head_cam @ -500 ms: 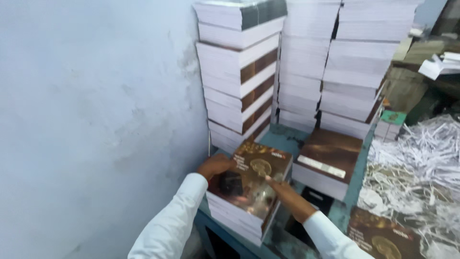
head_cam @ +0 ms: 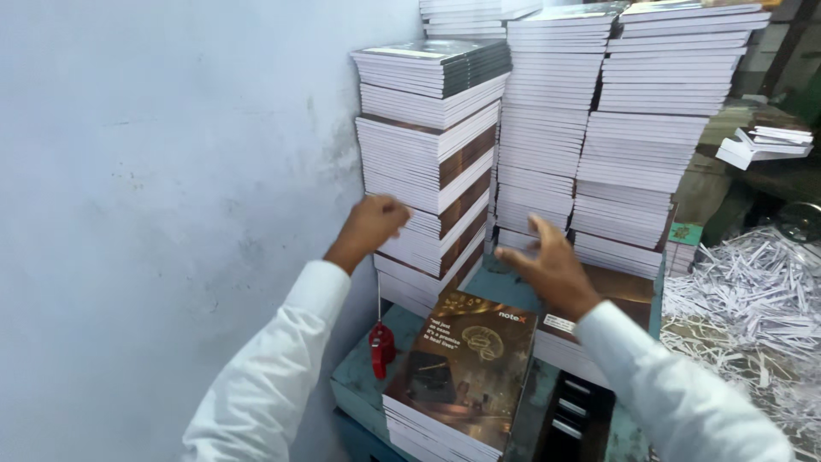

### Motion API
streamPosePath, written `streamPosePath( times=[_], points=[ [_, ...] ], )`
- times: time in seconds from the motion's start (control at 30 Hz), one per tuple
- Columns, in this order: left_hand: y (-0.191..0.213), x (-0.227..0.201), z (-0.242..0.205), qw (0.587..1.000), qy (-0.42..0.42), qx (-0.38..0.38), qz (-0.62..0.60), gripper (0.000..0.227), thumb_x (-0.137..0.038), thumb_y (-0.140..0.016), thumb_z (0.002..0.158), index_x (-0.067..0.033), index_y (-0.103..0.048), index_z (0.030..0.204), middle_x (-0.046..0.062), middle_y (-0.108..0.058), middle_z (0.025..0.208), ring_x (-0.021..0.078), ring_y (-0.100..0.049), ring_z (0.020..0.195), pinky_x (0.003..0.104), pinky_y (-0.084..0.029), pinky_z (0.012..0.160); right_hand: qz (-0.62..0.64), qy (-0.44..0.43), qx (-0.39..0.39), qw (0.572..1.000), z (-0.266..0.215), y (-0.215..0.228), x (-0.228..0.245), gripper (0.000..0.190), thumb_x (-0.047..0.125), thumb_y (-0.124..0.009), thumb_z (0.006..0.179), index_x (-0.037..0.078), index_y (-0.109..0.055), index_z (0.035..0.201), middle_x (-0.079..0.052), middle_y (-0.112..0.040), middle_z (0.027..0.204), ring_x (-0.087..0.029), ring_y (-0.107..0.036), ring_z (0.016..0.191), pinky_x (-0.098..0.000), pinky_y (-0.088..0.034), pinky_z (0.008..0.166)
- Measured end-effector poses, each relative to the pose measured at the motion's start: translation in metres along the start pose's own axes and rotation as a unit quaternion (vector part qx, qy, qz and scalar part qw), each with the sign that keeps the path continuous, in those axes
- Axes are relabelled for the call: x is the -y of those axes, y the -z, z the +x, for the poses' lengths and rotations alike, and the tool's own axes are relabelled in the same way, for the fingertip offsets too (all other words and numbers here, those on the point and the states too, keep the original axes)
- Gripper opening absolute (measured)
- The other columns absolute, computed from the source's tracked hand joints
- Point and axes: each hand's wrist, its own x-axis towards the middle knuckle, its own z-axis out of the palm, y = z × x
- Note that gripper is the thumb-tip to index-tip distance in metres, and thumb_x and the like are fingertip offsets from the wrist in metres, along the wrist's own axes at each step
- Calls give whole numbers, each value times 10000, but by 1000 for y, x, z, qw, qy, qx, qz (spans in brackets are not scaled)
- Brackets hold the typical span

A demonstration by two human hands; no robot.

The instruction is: The person stacks notebooks on a table, moves a stack to a green stool, and writes on a blank sheet of paper placed on top of the stack.

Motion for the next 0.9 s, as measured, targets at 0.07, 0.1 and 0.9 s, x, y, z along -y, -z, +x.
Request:
streamPosePath(
  times=[0.07,0.1,0.9],
  points=[
    [9,-16,17,999,-37,-17,-10,330,-308,-719,899,5,-770,992,93,-755,797,160,-709,673,300,-579,668,-5,49,-24,999,27,7,25,972,529,-789,784,-64,-439,1469,-269,-540,1417,-325,-654,1147,-437,-550,947],
    [13,-24,24,998,-49,-22,-11,323,-294,-714,895,1,-764,1017,95,-760,825,164,-708,696,301,-577,670,-7,74,-38,997,41,10,37,950,514,-797,784,-64,-459,1457,-263,-554,1405,-316,-682,1107,-425,-575,914],
    [47,-28,161,969,30,-73,-236,579,-137,-546,869,-21,-469,1430,108,-682,1096,182,-700,861,358,-593,660,-50,169,-128,976,263,1,105,985,453,-894,717,-112,-485,1411,-281,-645,1247,-361,-684,1093,-416,-563,917]
  ],
)
